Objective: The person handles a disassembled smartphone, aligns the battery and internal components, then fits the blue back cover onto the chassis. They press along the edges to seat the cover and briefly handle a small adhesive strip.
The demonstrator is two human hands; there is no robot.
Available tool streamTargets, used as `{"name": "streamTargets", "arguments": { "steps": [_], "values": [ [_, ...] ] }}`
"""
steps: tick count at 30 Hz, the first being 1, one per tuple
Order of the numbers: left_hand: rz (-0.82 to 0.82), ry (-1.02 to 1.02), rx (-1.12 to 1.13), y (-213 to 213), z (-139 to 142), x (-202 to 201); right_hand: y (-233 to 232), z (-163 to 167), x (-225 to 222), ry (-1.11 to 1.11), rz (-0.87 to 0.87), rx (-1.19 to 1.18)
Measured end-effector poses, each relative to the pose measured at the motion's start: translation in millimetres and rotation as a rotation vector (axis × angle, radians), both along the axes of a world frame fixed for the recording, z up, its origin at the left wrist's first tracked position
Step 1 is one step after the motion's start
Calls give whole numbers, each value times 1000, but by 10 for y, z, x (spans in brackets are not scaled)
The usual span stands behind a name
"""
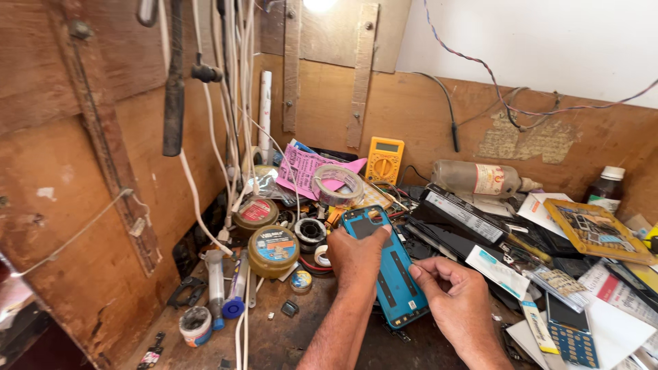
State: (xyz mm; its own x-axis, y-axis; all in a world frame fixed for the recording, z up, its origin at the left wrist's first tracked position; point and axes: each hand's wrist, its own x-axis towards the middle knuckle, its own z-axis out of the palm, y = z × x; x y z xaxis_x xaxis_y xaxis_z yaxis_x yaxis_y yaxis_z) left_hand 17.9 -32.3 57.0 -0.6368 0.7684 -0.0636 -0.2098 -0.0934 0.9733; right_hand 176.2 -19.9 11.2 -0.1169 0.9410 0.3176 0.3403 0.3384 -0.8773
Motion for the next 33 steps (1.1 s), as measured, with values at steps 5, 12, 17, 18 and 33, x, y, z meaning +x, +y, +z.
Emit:
{"name": "streamTargets", "arguments": {
  "steps": [5, 12, 17, 18, 33],
  "values": [
    [-47, -73, 31, 37, 6, 22, -19, 46, -21, 29, -61, -22],
    [-179, -60, 0, -66, 8, 36, -61, 95, -30, 23, -90, -75],
    [-173, -73, 9, -102, 34, 30, -70, 98, -40, 1, -87, -54],
    [-174, -77, 3, -103, 35, 30, -70, 95, -35, -17, -97, -53],
    [-153, -83, 26, -80, -38, 36, -114, 161, -70, 185, 49, 191]
  ]
}}
